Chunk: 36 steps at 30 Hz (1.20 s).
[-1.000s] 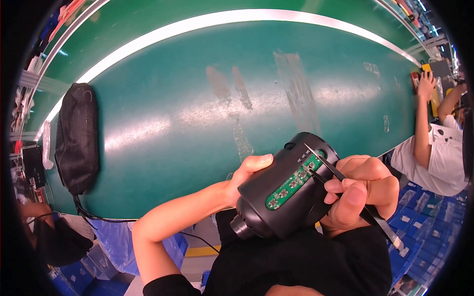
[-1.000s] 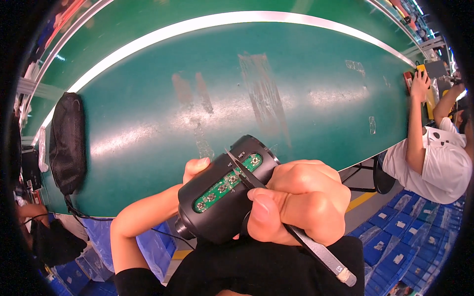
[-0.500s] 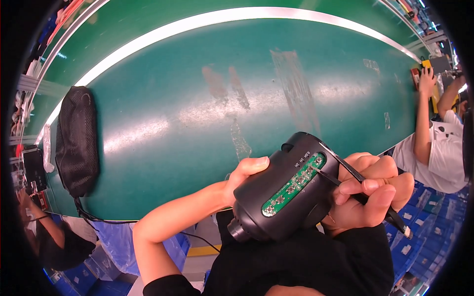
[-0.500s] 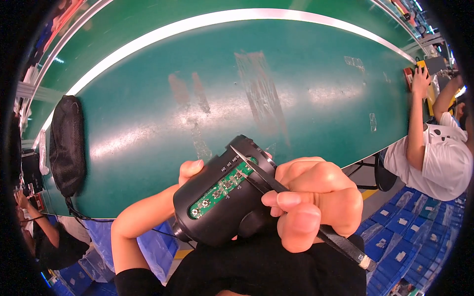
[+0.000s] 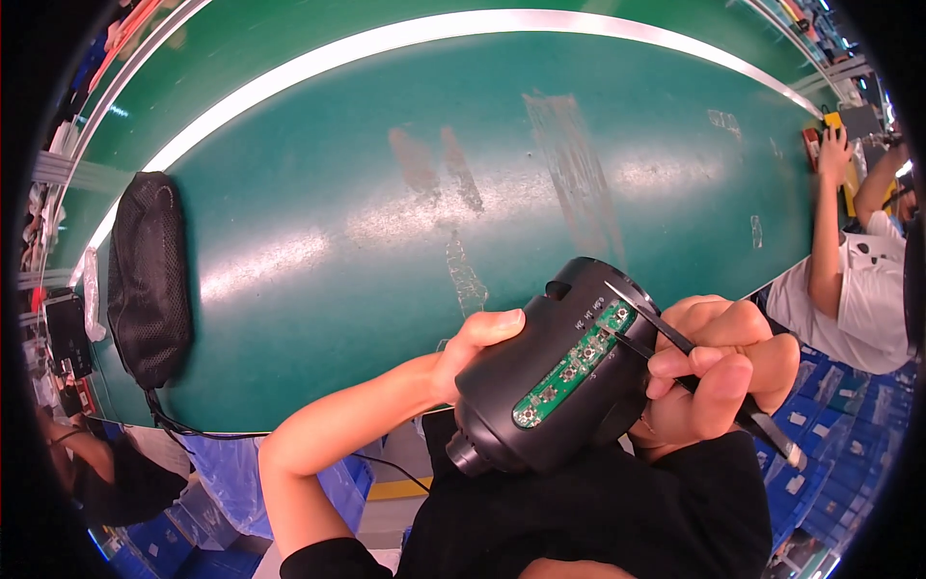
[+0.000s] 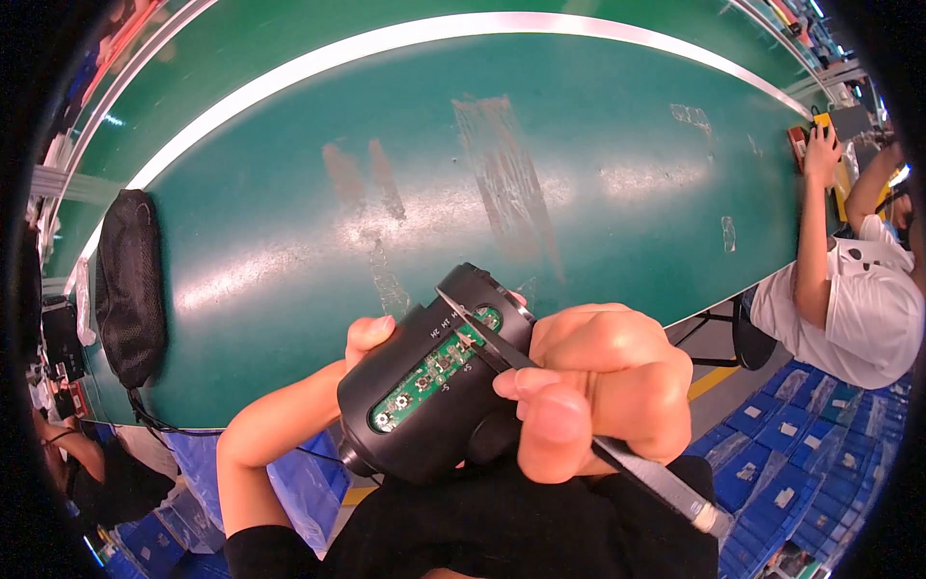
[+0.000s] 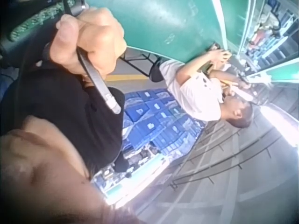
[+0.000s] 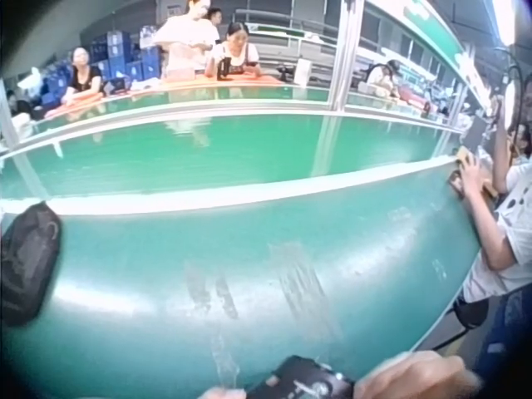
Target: The person assembles electronic components onto a PCB inside a device housing using tweezers.
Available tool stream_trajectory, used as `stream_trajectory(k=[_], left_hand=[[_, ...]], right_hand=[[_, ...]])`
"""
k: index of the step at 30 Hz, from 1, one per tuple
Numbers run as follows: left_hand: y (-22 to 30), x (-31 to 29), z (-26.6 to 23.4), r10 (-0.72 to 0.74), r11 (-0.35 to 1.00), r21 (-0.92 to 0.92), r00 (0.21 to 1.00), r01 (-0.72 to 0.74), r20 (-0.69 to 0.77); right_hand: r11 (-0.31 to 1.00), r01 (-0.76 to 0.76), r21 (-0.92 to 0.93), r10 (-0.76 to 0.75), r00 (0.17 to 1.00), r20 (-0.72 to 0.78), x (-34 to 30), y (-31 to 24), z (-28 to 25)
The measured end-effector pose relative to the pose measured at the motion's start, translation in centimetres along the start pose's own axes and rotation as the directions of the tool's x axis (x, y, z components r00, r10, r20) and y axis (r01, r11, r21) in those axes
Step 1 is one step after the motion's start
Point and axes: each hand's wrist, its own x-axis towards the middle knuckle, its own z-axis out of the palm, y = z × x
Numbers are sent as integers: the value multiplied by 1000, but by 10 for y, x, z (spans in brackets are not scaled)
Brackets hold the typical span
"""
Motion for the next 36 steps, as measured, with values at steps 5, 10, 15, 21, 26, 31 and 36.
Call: stream_trajectory(k=[5, 10, 15, 21, 26, 31, 36], left_hand=[[6, -2, 6, 23, 1000, 14, 998, -24, 54], [3, 1, 0, -30, 999, 36, 999, 32, -42], [1, 4, -1, -43, 999, 16, 997, 44, -69], [4, 2, 2, -55, 998, 13, 996, 56, -64], [5, 3, 3, -41, 998, 53, 994, 46, -101], [7, 1, 8, -78, 995, 59, 989, 86, -126], [5, 4, 10, 5, 996, 84, 991, 7, -137]], right_hand=[[994, 6, -111, 5, 995, 97, 2, 2, -3], [994, 63, 90, -77, 984, 164, 2, 4, -12], [996, 64, 68, -68, 996, 58, -3, 0, -12], [998, -56, -23, 58, 993, 99, -2, -4, -11], [997, -71, 29, 71, 997, 4, -3, 0, -8], [995, -9, -95, 14, 999, 45, -3, 6, -9], [998, -49, -44, 51, 998, 48, 2, 5, -14]])
